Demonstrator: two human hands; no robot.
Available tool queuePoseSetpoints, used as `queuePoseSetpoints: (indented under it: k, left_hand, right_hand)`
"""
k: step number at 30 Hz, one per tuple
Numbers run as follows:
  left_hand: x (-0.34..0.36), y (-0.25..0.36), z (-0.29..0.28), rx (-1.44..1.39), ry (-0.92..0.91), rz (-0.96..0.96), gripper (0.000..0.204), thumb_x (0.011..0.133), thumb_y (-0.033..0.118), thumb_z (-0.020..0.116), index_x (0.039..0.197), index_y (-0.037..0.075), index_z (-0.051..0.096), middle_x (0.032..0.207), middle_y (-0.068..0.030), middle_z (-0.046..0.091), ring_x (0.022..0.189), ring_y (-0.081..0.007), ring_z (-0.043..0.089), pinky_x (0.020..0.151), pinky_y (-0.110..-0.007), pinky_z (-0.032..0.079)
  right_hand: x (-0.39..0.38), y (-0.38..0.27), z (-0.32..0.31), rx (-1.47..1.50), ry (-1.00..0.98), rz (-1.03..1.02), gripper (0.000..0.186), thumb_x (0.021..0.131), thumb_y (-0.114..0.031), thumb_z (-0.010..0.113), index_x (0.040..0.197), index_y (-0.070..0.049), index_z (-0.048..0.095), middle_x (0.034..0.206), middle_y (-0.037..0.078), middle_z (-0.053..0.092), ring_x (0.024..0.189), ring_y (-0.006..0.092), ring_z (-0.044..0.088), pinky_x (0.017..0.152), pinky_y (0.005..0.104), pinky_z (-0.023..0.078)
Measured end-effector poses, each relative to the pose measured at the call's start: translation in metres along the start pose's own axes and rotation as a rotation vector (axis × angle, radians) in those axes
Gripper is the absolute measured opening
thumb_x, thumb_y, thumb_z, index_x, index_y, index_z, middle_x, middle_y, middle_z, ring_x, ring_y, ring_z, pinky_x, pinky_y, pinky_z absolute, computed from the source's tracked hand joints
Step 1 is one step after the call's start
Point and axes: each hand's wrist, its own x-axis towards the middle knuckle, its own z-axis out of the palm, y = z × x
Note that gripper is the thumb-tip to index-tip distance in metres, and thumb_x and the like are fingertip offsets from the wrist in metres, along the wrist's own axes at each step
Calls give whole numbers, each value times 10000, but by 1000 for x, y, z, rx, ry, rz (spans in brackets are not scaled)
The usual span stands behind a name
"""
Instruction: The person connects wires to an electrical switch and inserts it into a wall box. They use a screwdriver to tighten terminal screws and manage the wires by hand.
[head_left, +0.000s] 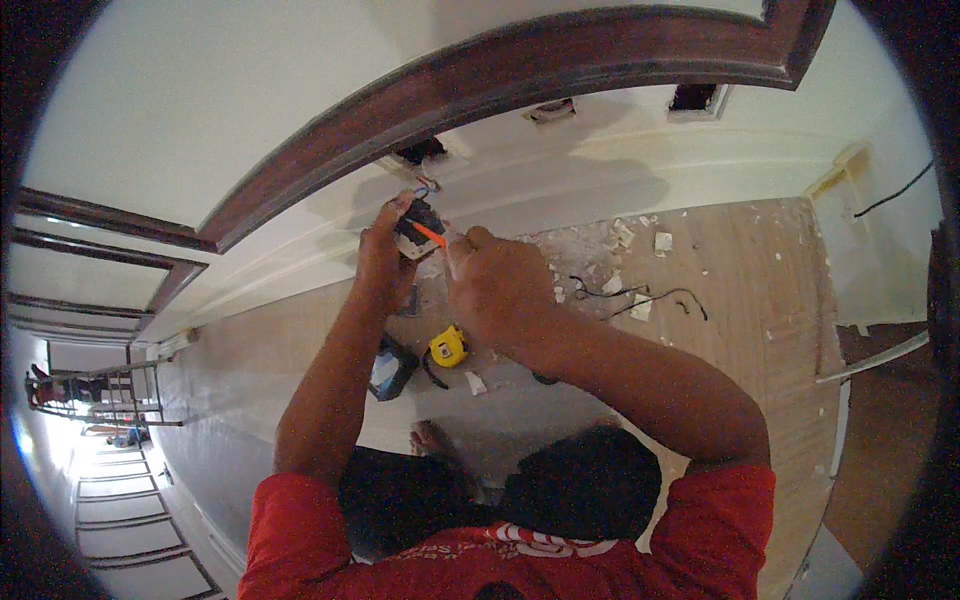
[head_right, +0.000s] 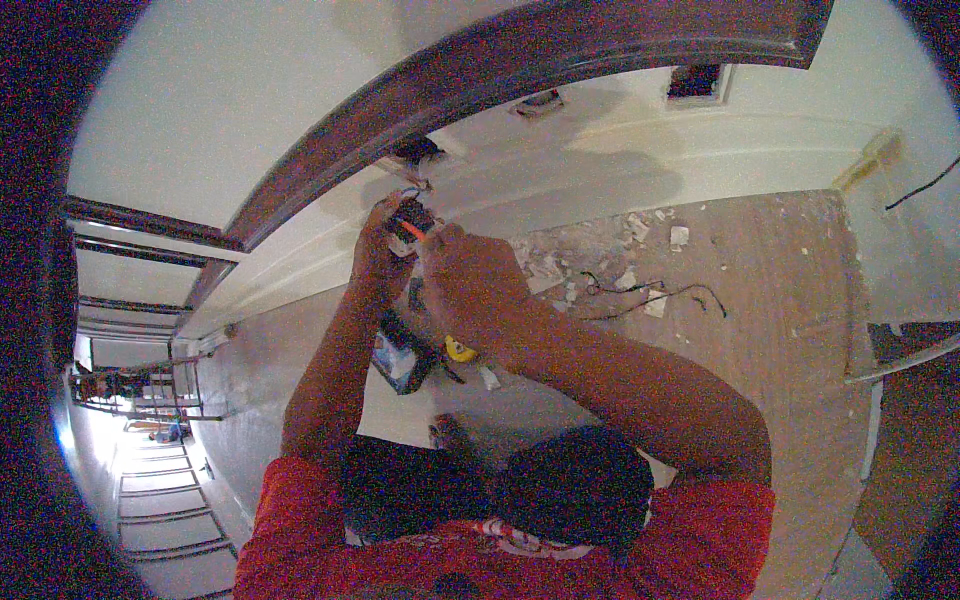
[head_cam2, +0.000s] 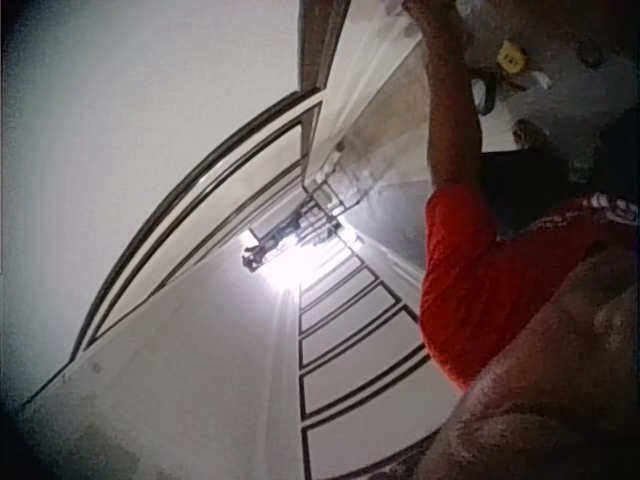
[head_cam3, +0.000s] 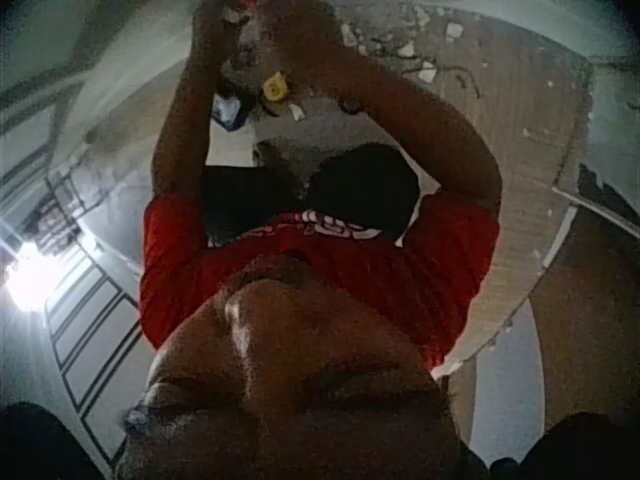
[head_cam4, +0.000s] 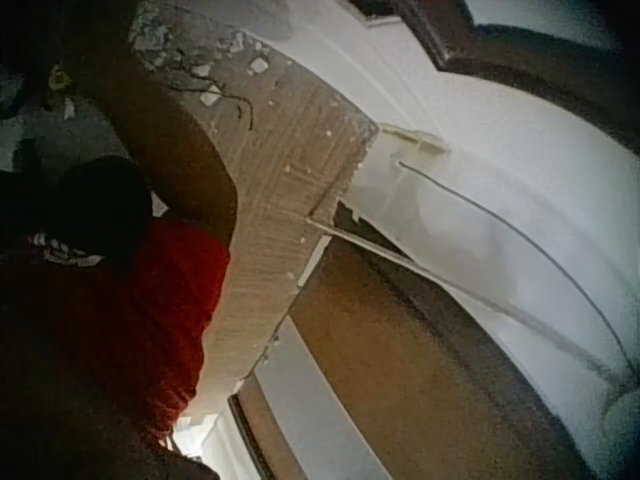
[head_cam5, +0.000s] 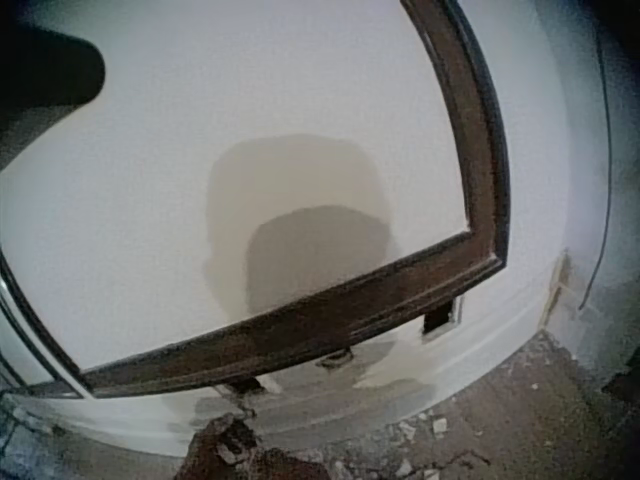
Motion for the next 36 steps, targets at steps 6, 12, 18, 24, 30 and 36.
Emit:
queuePoseSetpoints:
  k: [6, 12, 18, 24, 30, 36]
  left_hand:
    - [-1, 4, 2, 41, -26, -58, 370, 881, 358, 651, 1064, 44, 577, 909, -76, 643, 847, -206, 666, 788, -351, 550]
    - [2, 4, 1, -66, 26, -111, 368, 885, 341, 649, 1072, 32, 582, 907, -79, 643, 852, -207, 665, 792, -337, 548]
    - [-1, 4, 6, -63, 8, -101, 375, 871, 327, 669, 1079, 24, 593, 918, -77, 646, 862, -205, 658, 819, -342, 525]
    - [7, -5, -5, 3, 43, -79, 352, 878, 340, 660, 1052, 37, 617, 915, -70, 645, 850, -189, 643, 779, -318, 505]
    - [4, -7, -9, 127, -56, 0, 307, 952, 322, 582, 1078, 43, 564, 928, -60, 620, 847, -168, 612, 790, -319, 513]
    - [-5, 11, 13, -64, 1, -171, 273, 972, 315, 549, 1049, 54, 573, 927, -62, 617, 826, -163, 610, 782, -312, 509]
  right_hand:
    - [1, -1, -3, -19, 4, 28, 258, 909, -193, 560, 801, 18, 662, 609, 210, 573, 618, 360, 633, 582, 467, 478]
    - [9, 8, 6, 233, -13, 315, 343, 906, -230, 606, 713, 49, 658, 518, 195, 532, 495, 238, 597, 510, 437, 435]
    - [5, 23, 17, 296, -55, 361, 360, 893, -262, 643, 693, 34, 684, 532, 170, 592, 494, 217, 599, 536, 385, 482]
    - [11, -3, -16, 243, -98, 301, 281, 854, -206, 640, 1008, 29, 662, 788, 187, 680, 720, 283, 681, 679, 399, 535]
    - [0, 1, -16, -238, -226, -168, 426, 780, -131, 606, 1148, 83, 576, 807, 138, 624, 716, 260, 651, 649, 388, 543]
    - [-5, 5, -12, -489, -207, -327, 464, 771, -152, 589, 1158, 102, 568, 824, 130, 623, 715, 237, 651, 579, 361, 538]
